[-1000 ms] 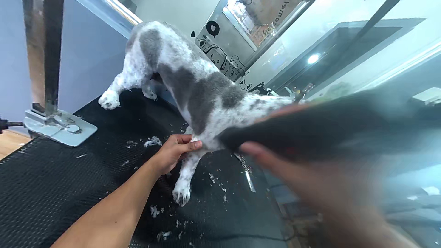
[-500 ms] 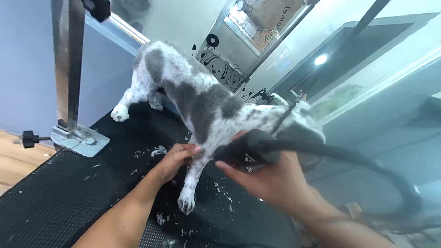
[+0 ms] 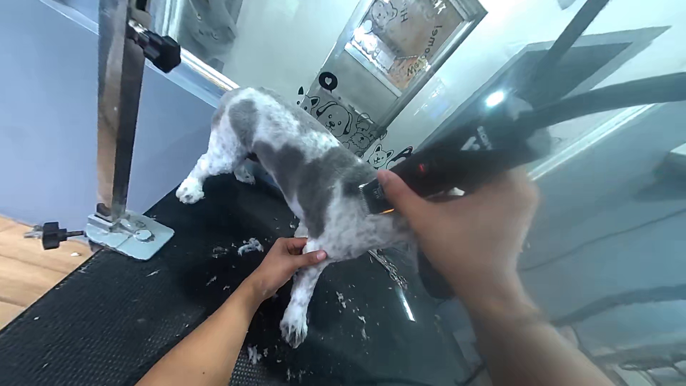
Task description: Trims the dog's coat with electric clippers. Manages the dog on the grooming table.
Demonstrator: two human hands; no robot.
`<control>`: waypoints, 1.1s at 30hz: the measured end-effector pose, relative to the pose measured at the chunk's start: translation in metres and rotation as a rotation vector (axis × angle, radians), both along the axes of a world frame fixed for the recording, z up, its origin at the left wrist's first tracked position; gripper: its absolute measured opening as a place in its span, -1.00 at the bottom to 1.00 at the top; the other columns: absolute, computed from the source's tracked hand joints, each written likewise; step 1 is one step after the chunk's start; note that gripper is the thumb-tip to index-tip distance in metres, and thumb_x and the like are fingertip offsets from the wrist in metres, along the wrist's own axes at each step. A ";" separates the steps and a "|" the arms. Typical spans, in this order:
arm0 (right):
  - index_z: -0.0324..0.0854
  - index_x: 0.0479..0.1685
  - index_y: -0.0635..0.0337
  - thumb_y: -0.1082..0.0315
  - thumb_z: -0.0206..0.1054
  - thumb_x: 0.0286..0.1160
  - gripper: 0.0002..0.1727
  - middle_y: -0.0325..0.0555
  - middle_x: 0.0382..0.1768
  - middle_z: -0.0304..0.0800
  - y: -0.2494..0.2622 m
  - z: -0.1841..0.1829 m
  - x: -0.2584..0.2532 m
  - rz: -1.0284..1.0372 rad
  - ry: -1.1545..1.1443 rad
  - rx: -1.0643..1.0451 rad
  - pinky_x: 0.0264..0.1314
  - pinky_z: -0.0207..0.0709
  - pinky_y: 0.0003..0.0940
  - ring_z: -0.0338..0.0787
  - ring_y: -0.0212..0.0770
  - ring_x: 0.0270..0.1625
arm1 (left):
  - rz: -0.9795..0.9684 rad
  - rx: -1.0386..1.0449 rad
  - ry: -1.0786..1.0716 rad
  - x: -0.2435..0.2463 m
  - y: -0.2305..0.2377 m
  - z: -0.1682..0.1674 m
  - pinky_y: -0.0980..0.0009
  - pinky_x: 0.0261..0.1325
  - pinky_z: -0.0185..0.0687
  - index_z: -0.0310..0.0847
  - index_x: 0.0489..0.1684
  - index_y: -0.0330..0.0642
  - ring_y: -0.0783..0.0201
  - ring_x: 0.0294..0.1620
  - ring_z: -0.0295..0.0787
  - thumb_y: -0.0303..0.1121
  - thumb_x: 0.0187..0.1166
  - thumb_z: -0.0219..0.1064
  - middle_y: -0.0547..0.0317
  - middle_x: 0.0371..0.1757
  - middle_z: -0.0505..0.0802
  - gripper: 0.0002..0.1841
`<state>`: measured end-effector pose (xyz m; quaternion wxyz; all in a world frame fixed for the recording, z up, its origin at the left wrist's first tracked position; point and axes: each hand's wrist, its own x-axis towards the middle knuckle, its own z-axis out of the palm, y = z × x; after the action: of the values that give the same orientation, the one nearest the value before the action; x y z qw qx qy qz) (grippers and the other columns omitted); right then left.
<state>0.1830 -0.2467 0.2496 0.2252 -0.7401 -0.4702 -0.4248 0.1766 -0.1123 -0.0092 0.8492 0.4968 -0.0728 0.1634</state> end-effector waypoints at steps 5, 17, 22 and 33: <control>0.62 -0.01 0.10 0.00 0.76 0.11 -0.42 -0.33 -0.22 0.85 0.014 -0.034 0.000 0.058 0.009 0.079 -0.10 0.83 -0.39 0.88 -0.47 -0.15 | -0.013 -0.013 0.008 -0.003 -0.002 0.000 0.29 -0.14 0.82 0.86 -0.03 -0.24 0.20 -0.29 0.87 -0.32 0.52 0.52 -0.04 -0.22 0.93 -0.79; 0.57 0.11 0.21 0.31 0.78 0.11 -0.41 -0.28 -0.06 0.88 0.039 -0.022 -0.010 0.378 0.068 -0.019 0.03 0.90 -0.34 0.92 -0.37 -0.05 | -0.043 -0.055 0.054 0.000 -0.006 -0.002 0.30 -0.20 0.79 0.88 -0.11 -0.20 0.23 -0.33 0.84 -0.24 0.44 0.60 0.01 -0.25 0.92 -0.76; 0.51 0.28 0.19 -0.08 0.72 0.17 -0.22 -0.22 0.06 0.82 0.039 -0.001 0.006 0.003 0.041 0.004 0.27 0.75 -0.31 0.83 -0.44 0.15 | -0.033 -0.026 0.044 -0.002 -0.002 0.000 0.31 -0.21 0.79 0.88 -0.11 -0.22 0.25 -0.35 0.84 -0.26 0.42 0.62 0.02 -0.29 0.92 -0.75; 0.63 0.09 0.14 -0.08 0.67 0.23 -0.40 -0.20 -0.14 0.85 0.070 -0.063 -0.003 0.027 0.030 -0.142 -0.02 0.79 -0.17 0.87 -0.33 -0.07 | -0.052 -0.053 0.044 -0.006 -0.001 0.002 0.34 -0.24 0.77 0.89 -0.11 -0.23 0.27 -0.39 0.82 -0.26 0.41 0.62 0.02 -0.32 0.91 -0.75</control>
<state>0.1801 -0.1771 0.1867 0.1850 -0.7541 -0.5054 -0.3763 0.1705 -0.1130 -0.0067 0.8674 0.4756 -0.0626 0.1323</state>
